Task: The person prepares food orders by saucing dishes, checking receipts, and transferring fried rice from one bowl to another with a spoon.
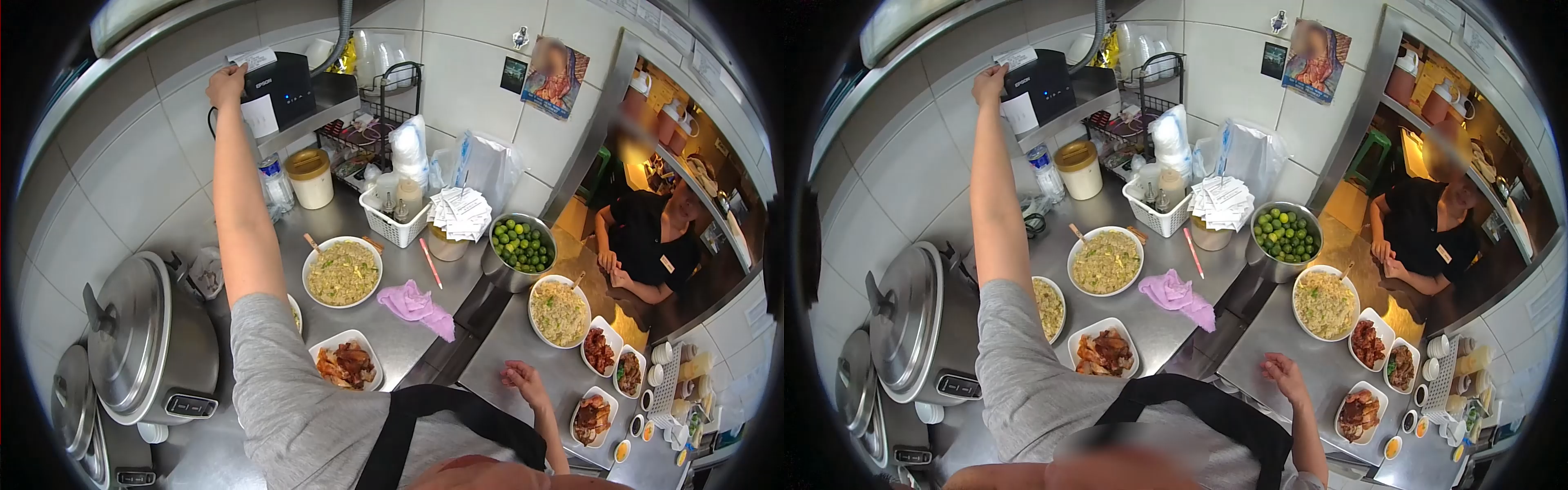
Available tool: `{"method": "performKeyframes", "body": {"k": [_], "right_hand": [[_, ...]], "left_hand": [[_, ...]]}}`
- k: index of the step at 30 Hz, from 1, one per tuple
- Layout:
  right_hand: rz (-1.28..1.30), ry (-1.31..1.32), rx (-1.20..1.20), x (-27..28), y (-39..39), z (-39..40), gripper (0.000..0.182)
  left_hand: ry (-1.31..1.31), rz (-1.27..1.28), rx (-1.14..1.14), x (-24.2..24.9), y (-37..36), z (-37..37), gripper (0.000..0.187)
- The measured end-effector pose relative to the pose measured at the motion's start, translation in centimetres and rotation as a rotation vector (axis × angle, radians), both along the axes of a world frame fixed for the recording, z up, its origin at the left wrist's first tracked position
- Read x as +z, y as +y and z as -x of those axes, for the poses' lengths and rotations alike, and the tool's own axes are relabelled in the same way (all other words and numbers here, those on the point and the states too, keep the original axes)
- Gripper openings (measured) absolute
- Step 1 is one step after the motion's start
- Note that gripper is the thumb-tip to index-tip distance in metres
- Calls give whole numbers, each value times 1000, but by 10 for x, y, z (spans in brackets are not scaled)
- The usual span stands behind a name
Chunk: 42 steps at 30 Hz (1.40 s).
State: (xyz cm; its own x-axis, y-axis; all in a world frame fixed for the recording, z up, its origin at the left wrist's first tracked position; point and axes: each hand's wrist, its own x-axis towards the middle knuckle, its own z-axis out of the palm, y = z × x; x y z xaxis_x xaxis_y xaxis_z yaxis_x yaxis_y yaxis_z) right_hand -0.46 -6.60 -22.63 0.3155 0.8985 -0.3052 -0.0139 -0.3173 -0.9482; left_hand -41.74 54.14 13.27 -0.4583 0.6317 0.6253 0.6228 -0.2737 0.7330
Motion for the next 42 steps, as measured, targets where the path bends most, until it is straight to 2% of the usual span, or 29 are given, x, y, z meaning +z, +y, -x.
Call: {"method": "performKeyframes", "body": {"k": [2,8,10,11,13,14,15,16,18,19,20,21,22,23,24,25,27,29,30,31,33,34,35,37,38,39,41,42], "right_hand": [[38,-89,54,0,0,6,31],[37,-88,155,3,-5,14,32],[16,-171,177,4,-3,6,32],[2,-255,207,7,-2,2,33],[-74,-351,216,44,10,0,32],[-101,-422,214,75,18,1,30],[-130,-494,211,106,30,2,29],[-214,-601,208,129,42,-1,29],[-415,-868,210,170,71,-16,27],[-488,-839,203,205,83,-14,28],[-628,-800,144,222,99,-20,31],[-660,-735,84,241,110,-24,38],[-855,-719,32,258,125,-31,44],[-1052,-701,-19,269,133,-37,49],[-1046,-716,-44,279,127,-37,49],[-963,-557,29,292,118,-36,50],[-810,-339,153,298,96,-53,57],[-762,-373,125,291,66,-68,60],[-729,-455,85,286,52,-74,61],[-716,-430,81,281,36,-80,54],[-649,-485,68,266,11,-102,52],[-596,-722,9,259,1,-113,49],[-665,-746,-22,255,-7,-119,40],[-573,-1152,113,256,-23,-141,28],[-576,-1045,116,262,-27,-145,20],[-578,-1054,111,267,-31,-157,20],[-511,-1448,90,291,-31,-192,28],[-703,-1498,52,309,-20,-221,33]], "left_hand": [[4,-9,-11,-1,0,1,31],[-13,-10,-29,3,-11,-6,28],[135,-45,175,8,-21,-16,24],[137,-46,161,10,-25,-25,24],[-108,-367,-46,11,-28,-42,22],[-170,-535,-165,8,-46,-63,22],[-338,-657,-323,2,-54,-89,18],[-521,-692,-664,-5,-105,-122,13],[-574,-688,-770,-28,-175,-180,13],[-603,-639,-874,-44,-208,-206,13],[-596,-572,-951,-59,-244,-229,14],[-607,-524,-1050,-77,-271,-253,15],[-546,-500,-1064,-95,-300,-273,16],[-645,-356,-1203,-109,-336,-291,15],[-634,-368,-1259,-127,-356,-311,13],[-745,-248,-1373,-140,-383,-325,12],[-670,-291,-1498,-164,-416,-351,7],[-889,-88,-1813,-171,-440,-368,28],[-1079,154,-1960,-171,-441,-381,48],[-1236,426,-2114,-180,-434,-387,60],[-1260,222,-2299,-174,-440,-404,80],[-1233,238,-2293,-168,-443,-411,73],[-1203,256,-2285,-163,-444,-418,67],[-1045,262,-2073,-159,-450,-434,51],[-1112,263,-2012,-156,-456,-436,46],[-1181,251,-1945,-154,-461,-434,42],[-1142,62,-1823,-154,-460,-428,40],[-1053,-25,-1764,-154,-461,-423,39]]}}
